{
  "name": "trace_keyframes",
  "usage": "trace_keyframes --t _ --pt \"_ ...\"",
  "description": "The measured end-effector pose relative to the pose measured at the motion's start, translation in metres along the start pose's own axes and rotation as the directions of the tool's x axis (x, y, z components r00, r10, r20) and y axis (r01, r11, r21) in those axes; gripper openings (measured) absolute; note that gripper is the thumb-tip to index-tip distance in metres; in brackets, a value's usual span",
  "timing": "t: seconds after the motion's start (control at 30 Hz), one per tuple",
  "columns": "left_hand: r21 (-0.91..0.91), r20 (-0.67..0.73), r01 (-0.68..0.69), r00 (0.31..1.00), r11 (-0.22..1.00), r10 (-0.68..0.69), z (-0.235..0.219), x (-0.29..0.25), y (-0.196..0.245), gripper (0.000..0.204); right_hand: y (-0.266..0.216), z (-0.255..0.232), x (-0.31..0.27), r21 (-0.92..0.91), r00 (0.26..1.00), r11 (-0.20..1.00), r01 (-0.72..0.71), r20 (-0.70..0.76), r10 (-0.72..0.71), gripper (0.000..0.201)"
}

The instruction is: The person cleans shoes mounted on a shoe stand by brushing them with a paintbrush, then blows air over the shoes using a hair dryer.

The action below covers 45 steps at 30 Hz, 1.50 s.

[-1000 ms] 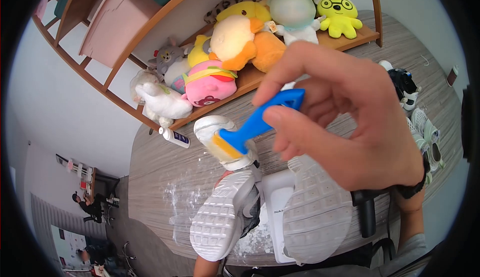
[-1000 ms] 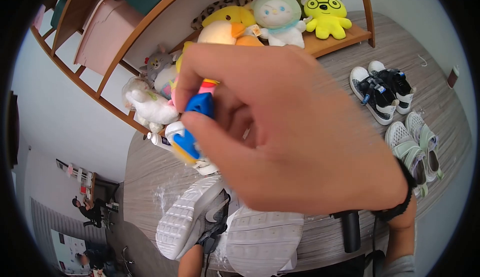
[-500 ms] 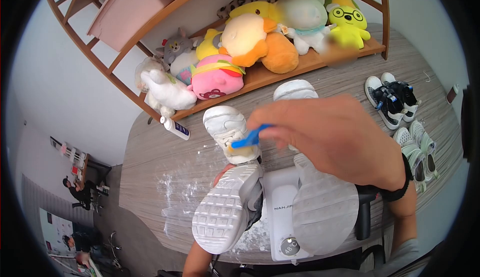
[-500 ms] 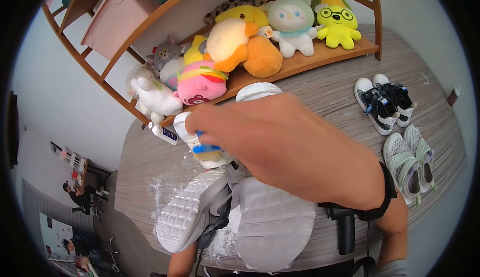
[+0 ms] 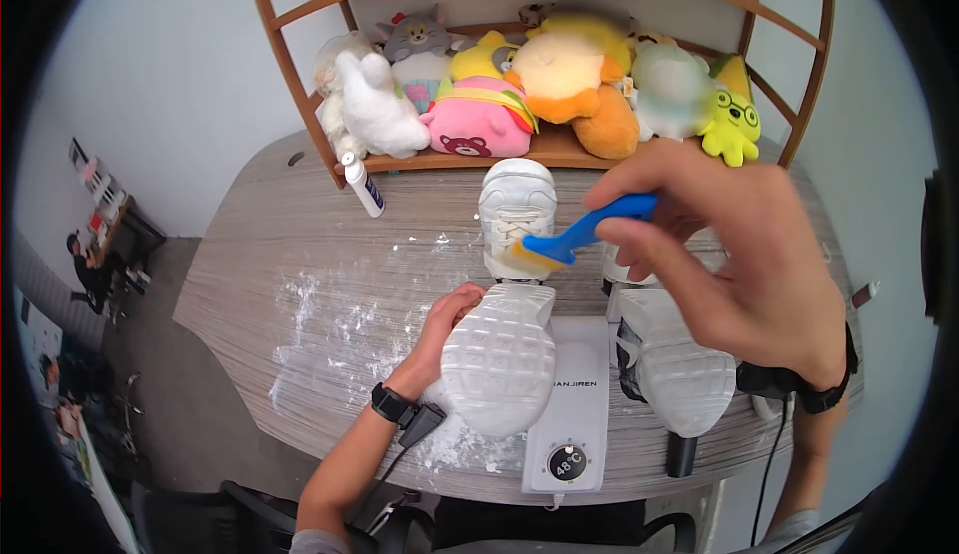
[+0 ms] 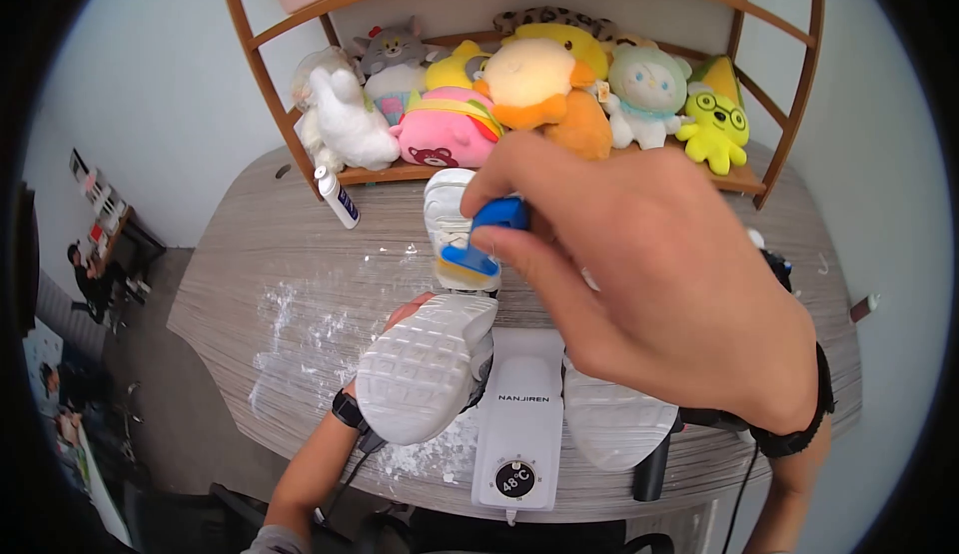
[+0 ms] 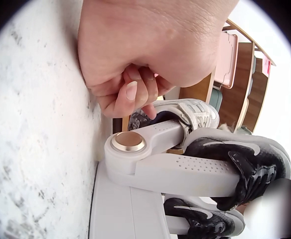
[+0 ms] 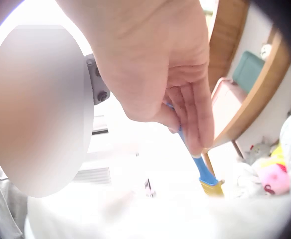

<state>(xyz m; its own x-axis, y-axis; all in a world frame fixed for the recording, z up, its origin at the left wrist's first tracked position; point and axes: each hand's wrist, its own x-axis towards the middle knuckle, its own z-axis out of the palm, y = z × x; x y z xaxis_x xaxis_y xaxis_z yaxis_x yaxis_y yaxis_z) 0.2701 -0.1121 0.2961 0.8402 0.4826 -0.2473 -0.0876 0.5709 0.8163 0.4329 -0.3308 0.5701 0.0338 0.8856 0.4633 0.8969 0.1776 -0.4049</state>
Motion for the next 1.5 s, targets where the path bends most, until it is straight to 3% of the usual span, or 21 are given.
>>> trace_keyframes --t 0.13,0.2,0.27,0.33,0.43,0.47,0.57,0.6,0.73,0.87,1.0,1.07,1.13,1.23,1.27,1.33,1.4,1.5 --pt "-0.007 0.059 -0.007 0.998 1.000 0.008 -0.009 0.008 -0.003 0.025 -0.010 0.010 0.022 -0.081 0.979 0.996 -0.046 0.192 0.061 0.011" --pt "0.124 0.113 -0.070 0.992 0.990 0.056 0.004 -0.005 0.010 0.025 -0.012 0.014 0.024 -0.119 0.975 0.990 -0.080 0.196 0.103 0.012" --pt "0.080 0.111 -0.062 0.992 0.995 0.053 0.005 -0.006 0.011 0.025 -0.014 0.016 0.027 -0.251 0.996 0.968 -0.023 0.075 0.043 0.012" --pt "0.036 0.113 -0.051 0.992 0.998 0.046 0.006 -0.005 0.010 0.025 -0.021 0.019 0.029 -0.227 0.999 0.974 0.001 0.048 0.010 0.012" --pt "0.015 0.127 -0.063 0.990 0.998 0.061 0.004 -0.006 0.010 0.026 -0.031 0.021 0.034 -0.351 0.988 0.936 0.041 -0.127 -0.091 0.013" --pt "0.004 0.157 -0.042 0.987 0.999 0.041 0.003 -0.007 0.012 0.025 -0.036 0.021 0.036 -0.356 0.990 0.933 0.052 -0.105 -0.095 0.013" --pt "-0.026 0.185 -0.026 0.982 0.999 0.031 0.002 -0.009 0.014 0.024 -0.059 0.024 0.043 -0.431 0.963 0.902 -0.022 -0.253 -0.097 0.012" --pt "-0.027 0.195 -0.025 0.980 0.999 0.030 0.003 -0.009 0.014 0.024 -0.068 0.027 0.046 -0.433 0.966 0.901 -0.012 -0.238 -0.102 0.012" --pt "-0.041 0.209 -0.047 0.976 0.998 0.054 0.000 -0.006 0.011 0.023 -0.082 0.048 0.057 -0.162 0.989 0.975 -0.150 -0.040 0.145 0.012" --pt "-0.074 0.210 -0.046 0.976 0.996 0.061 0.000 -0.005 0.010 0.022 -0.075 0.067 0.069 -0.234 0.954 0.945 -0.230 0.139 0.267 0.010" --pt "-0.051 0.217 -0.074 0.973 0.996 0.083 -0.001 -0.004 0.008 0.023 -0.076 0.067 0.075 -0.342 0.956 0.906 -0.247 0.067 0.286 0.010" --pt "-0.063 0.224 -0.083 0.970 0.995 0.096 -0.002 -0.003 0.006 0.023 -0.080 0.064 0.075 -0.319 0.966 0.914 -0.253 -0.127 0.223 0.011" --pt "-0.053 0.222 -0.098 0.969 0.994 0.107 -0.003 -0.002 0.005 0.025 -0.086 0.056 0.078 -0.406 0.972 0.884 -0.230 -0.135 0.191 0.012" --pt "-0.064 0.229 -0.119 0.965 0.991 0.131 -0.004 0.000 0.001 0.026 -0.101 0.055 0.084 -0.439 0.944 0.845 -0.305 -0.257 0.208 0.014" --pt "-0.074 0.226 -0.122 0.965 0.990 0.136 -0.005 0.001 0.001 0.026 -0.108 0.061 0.088 -0.444 0.947 0.845 -0.298 -0.248 0.204 0.014" --pt "-0.072 0.224 -0.115 0.966 0.991 0.128 -0.004 0.002 0.001 0.027 -0.118 0.077 0.093 -0.264 0.947 0.914 -0.309 -0.176 0.270 0.015" --pt "-0.074 0.228 -0.108 0.966 0.991 0.122 -0.004 0.001 0.003 0.027 -0.115 0.093 0.098 -0.158 0.946 0.933 -0.324 -0.032 0.324 0.019" --pt "-0.078 0.230 -0.091 0.967 0.993 0.107 -0.004 0.001 0.004 0.027 -0.106 0.112 0.110 -0.315 0.925 0.900 -0.300 0.133 0.355 0.018"
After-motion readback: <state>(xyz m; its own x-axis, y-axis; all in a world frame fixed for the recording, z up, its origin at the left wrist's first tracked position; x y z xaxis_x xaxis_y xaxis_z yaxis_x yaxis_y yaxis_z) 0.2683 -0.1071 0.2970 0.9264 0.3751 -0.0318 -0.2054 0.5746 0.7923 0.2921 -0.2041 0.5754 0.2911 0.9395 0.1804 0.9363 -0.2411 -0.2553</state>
